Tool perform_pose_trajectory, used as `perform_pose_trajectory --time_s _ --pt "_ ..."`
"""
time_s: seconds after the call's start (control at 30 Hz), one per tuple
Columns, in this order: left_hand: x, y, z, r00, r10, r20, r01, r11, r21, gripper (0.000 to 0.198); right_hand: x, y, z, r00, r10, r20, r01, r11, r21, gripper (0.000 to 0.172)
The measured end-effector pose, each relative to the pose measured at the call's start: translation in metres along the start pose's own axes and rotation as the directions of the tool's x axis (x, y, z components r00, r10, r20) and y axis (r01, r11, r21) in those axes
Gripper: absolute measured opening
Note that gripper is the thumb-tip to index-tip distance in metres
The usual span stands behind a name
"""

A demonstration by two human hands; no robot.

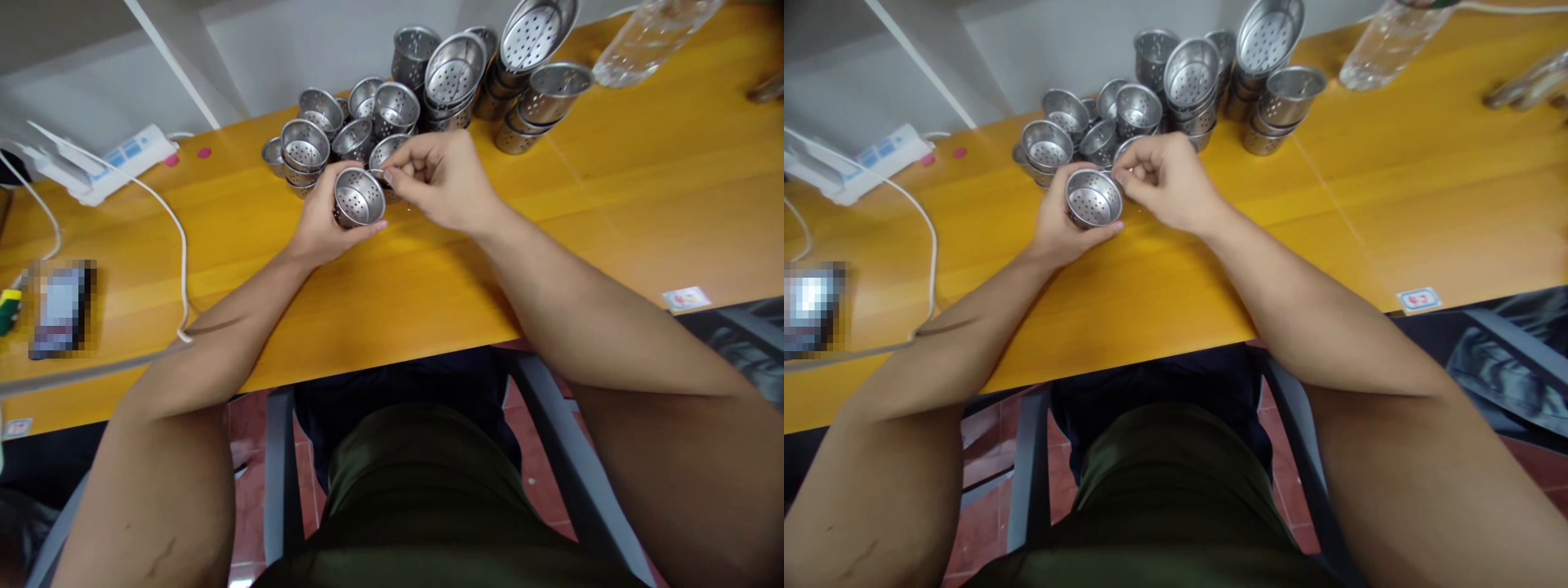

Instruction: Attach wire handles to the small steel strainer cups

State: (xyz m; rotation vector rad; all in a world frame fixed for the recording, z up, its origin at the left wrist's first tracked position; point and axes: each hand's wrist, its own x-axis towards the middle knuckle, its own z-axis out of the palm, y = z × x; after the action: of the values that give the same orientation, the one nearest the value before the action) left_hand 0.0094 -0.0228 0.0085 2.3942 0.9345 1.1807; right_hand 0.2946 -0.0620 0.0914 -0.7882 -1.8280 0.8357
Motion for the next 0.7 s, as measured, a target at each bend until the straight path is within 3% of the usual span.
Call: perform_pose_trajectory --time_s 0.2,0.57,0.7 --pt "0.000 0.000 -0.001 1.000 0.018 -0.011 -0.018 1.000 -0.005 0.117 -0.003 0.002 0.007 0.999 0.021 -0.028 -0.024 0.994 -0.109 0.037" --pt "0.001 -0.004 0.000 0.999 0.035 0.005 -0.035 0.999 -0.012 0.116 -0.005 0.009 0.015 0.997 0.029 -0.076 -0.041 0.987 -0.153 0.021" --pt "0.003 -0.005 0.001 0.999 0.030 0.022 -0.030 1.000 -0.007 0.129 -0.008 0.005 0.027 0.990 0.051 -0.129 -0.074 0.981 -0.179 0.020"
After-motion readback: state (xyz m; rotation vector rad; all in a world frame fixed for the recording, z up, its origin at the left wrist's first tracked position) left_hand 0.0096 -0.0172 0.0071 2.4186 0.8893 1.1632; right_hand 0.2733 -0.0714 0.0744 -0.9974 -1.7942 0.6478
